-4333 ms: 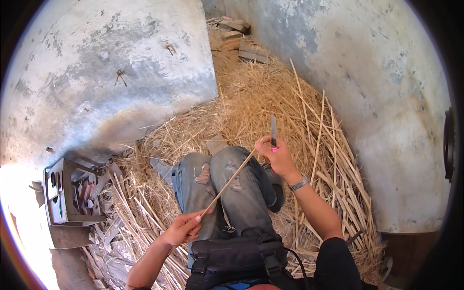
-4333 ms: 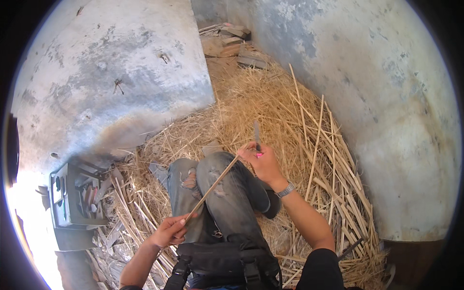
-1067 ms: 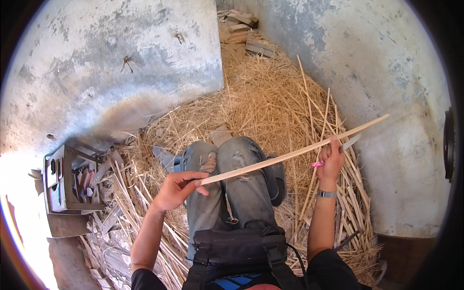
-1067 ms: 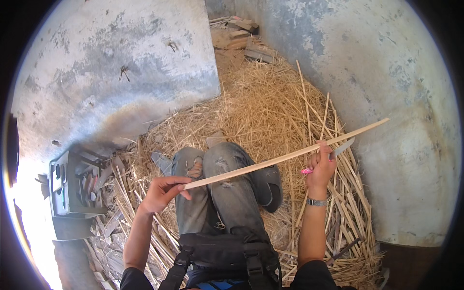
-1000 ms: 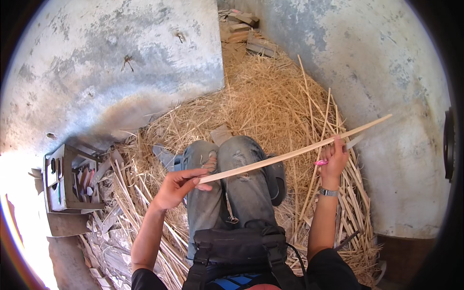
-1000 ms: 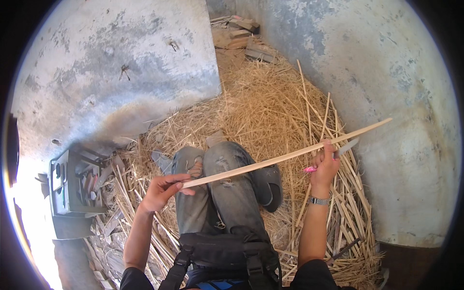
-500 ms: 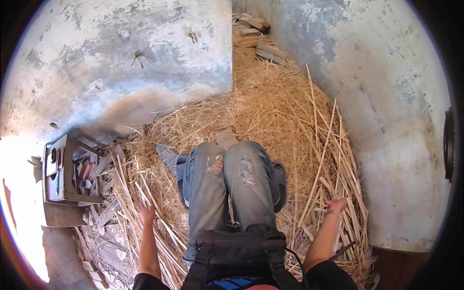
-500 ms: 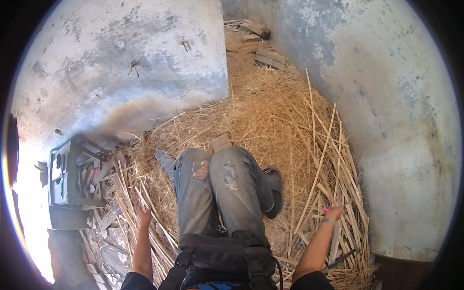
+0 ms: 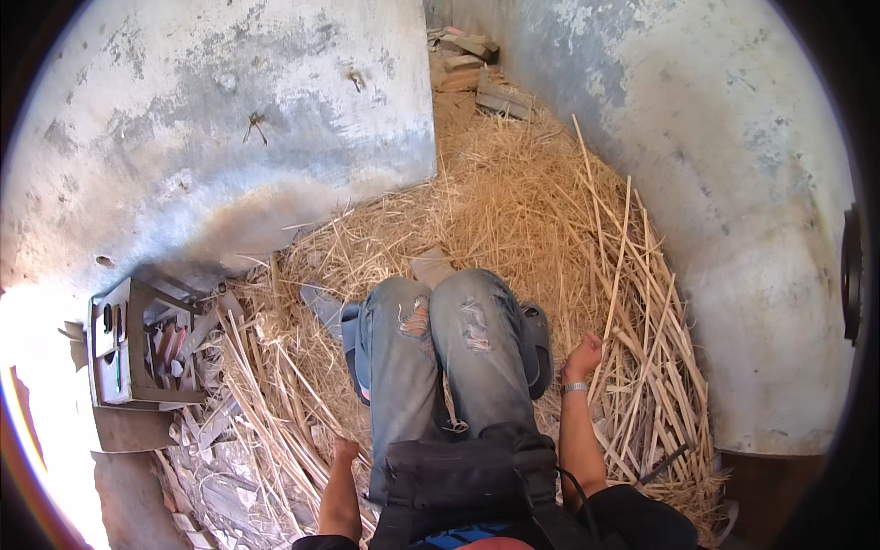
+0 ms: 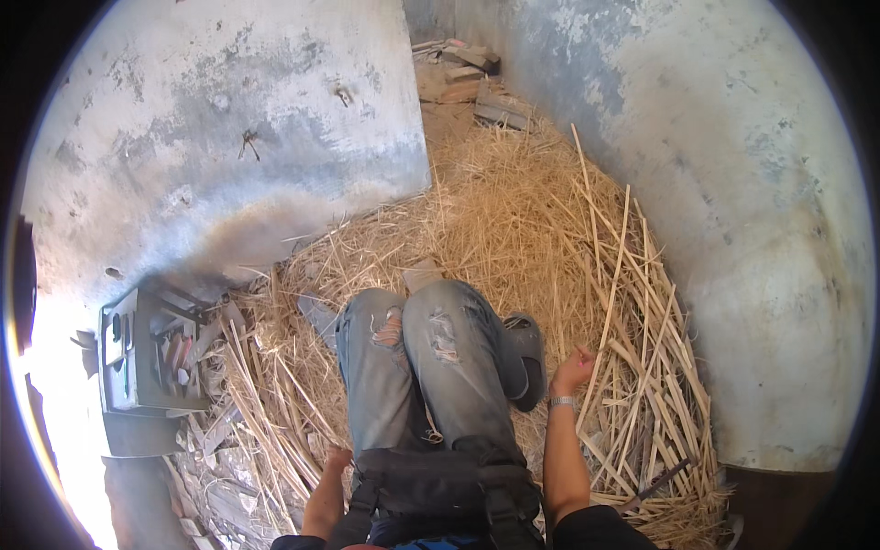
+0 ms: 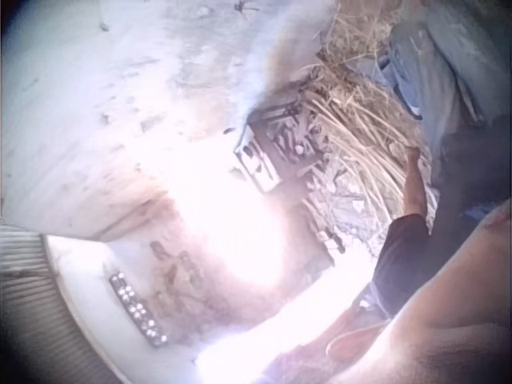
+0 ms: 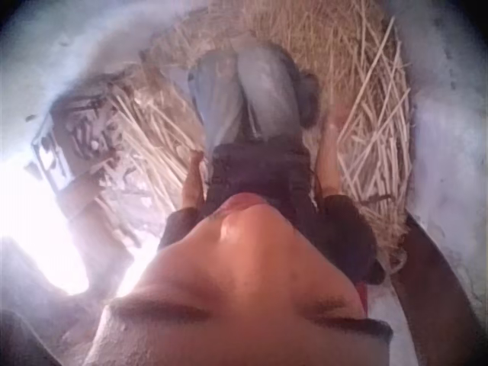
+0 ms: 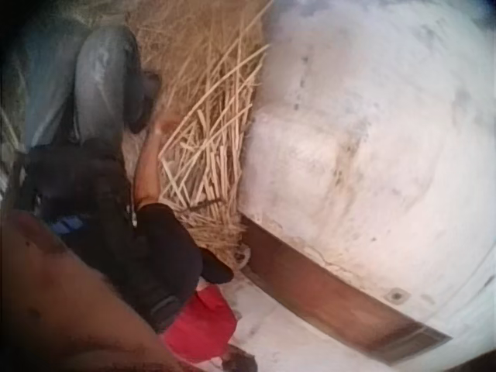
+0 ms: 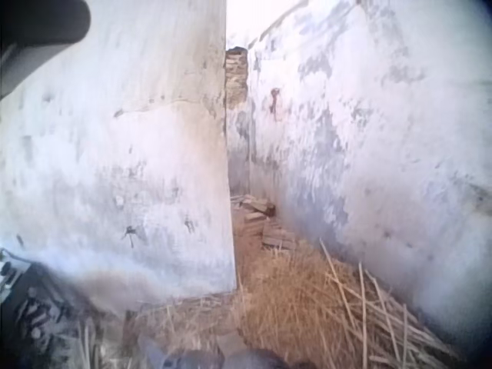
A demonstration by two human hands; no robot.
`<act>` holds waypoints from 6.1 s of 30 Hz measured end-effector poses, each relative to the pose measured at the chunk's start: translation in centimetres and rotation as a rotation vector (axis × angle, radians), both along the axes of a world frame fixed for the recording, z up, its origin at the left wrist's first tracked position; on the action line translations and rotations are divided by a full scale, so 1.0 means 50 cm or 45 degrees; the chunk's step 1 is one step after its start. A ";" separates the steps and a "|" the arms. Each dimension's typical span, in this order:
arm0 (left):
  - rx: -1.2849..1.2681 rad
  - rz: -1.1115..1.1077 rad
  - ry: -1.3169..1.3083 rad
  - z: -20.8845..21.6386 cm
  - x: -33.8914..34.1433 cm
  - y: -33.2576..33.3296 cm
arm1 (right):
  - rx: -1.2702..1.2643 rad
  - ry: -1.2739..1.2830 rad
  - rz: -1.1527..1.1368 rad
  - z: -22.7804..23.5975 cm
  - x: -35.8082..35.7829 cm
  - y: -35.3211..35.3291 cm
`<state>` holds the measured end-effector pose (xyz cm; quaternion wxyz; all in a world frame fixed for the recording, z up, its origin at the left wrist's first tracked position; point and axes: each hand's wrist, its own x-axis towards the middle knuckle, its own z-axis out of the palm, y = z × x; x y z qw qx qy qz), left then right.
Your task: The person strips thin layers from a bamboo slat using a knife and then bundles the strands by hand.
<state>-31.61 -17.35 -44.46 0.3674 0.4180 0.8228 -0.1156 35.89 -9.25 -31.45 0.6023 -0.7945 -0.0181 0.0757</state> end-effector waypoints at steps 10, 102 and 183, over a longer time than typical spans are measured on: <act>1.299 0.290 0.448 0.155 0.122 0.005 | 0.327 -0.346 0.362 0.184 -0.046 0.116; 1.306 -0.578 -0.823 0.901 0.412 0.422 | -0.965 -0.147 1.081 0.083 0.104 -0.121; 1.643 -0.790 -1.096 0.821 0.822 0.783 | 0.667 -1.118 1.487 1.105 -0.267 0.107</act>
